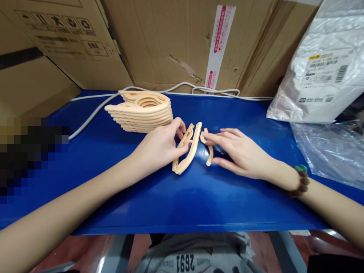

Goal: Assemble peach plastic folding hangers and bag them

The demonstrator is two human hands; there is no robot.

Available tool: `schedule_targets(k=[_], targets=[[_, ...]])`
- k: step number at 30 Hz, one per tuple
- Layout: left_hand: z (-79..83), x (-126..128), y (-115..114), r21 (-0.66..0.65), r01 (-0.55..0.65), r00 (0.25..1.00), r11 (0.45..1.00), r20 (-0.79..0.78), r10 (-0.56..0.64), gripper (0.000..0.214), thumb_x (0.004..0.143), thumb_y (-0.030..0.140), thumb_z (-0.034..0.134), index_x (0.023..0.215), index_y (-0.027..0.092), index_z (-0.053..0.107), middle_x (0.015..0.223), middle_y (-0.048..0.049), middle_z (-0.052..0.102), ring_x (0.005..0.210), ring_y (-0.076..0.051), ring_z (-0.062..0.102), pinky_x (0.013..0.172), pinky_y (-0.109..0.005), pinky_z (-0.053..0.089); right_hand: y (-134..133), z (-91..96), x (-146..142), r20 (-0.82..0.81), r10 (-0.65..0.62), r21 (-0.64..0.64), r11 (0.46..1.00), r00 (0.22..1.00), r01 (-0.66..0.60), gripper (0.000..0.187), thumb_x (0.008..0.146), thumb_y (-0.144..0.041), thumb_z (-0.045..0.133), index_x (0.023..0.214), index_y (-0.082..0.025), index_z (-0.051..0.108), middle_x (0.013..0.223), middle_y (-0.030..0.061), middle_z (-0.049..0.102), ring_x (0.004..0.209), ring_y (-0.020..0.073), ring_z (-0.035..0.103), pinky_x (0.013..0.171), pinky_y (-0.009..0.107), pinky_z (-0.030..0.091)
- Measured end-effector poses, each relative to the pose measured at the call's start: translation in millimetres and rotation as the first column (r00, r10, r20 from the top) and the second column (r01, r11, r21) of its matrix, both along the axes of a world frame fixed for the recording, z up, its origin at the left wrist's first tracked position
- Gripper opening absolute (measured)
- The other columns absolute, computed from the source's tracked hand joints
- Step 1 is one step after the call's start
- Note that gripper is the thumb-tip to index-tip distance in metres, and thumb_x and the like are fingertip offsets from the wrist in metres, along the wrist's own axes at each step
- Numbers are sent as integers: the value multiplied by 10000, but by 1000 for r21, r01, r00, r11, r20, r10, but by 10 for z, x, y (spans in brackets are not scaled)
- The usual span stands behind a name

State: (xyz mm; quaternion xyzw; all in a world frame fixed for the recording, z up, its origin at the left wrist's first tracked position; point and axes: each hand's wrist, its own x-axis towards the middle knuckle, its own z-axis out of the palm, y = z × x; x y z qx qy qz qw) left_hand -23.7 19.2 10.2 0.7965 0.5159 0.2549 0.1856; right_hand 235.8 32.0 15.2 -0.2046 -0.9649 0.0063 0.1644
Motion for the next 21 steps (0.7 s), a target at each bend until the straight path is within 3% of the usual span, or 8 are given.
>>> schedule_targets(k=[4,8,11,14,17,21], targets=[[25,-5,2,86,-18,997,996,-79,24,213,861,336,653,990,214,537,915,-6,724,627,-140,646,543,-248,400,99,51,74,-10,-123,150,981,992,124,492,1024,-346,499,1461,-127,448,1034,77,755,979,235,677,1031,448,432],[45,6,-8,158,-23,981,987,-185,52,186,906,372,644,993,218,586,875,8,712,702,-156,653,540,-246,342,147,55,110,-27,-196,198,960,980,197,382,1015,-297,506,1343,-109,560,1056,102,747,938,234,676,988,432,447],[23,11,1,201,15,972,979,-232,32,163,936,373,638,992,222,619,926,10,707,837,-175,665,589,-259,358,134,27,93,-11,-169,135,976,986,169,406,1013,-298,506,1382,-128,527,1269,130,679,1130,256,629,974,418,453],[-13,2,24,238,57,967,970,-255,5,121,962,337,624,989,220,637,975,9,706,934,-187,657,639,-271,382,96,-6,64,21,-99,34,995,995,98,477,1016,-295,502,1470,-165,438,1399,126,609,1278,258,557,1063,446,408],[-29,-7,39,262,73,957,962,-289,6,100,988,299,590,994,218,647,1010,3,714,983,-196,648,661,-278,392,68,-21,47,12,-61,-20,998,998,61,495,1009,-301,516,1486,-208,425,1368,117,632,1283,264,558,1093,489,381],[-20,-3,29,266,21,942,964,-327,70,111,1000,279,567,1027,221,658,1037,5,730,982,-198,663,605,-285,372,71,-5,51,-67,-43,-64,997,997,39,396,1001,-293,534,1392,-227,526,1220,82,709,1168,243,622,1054,462,410]])
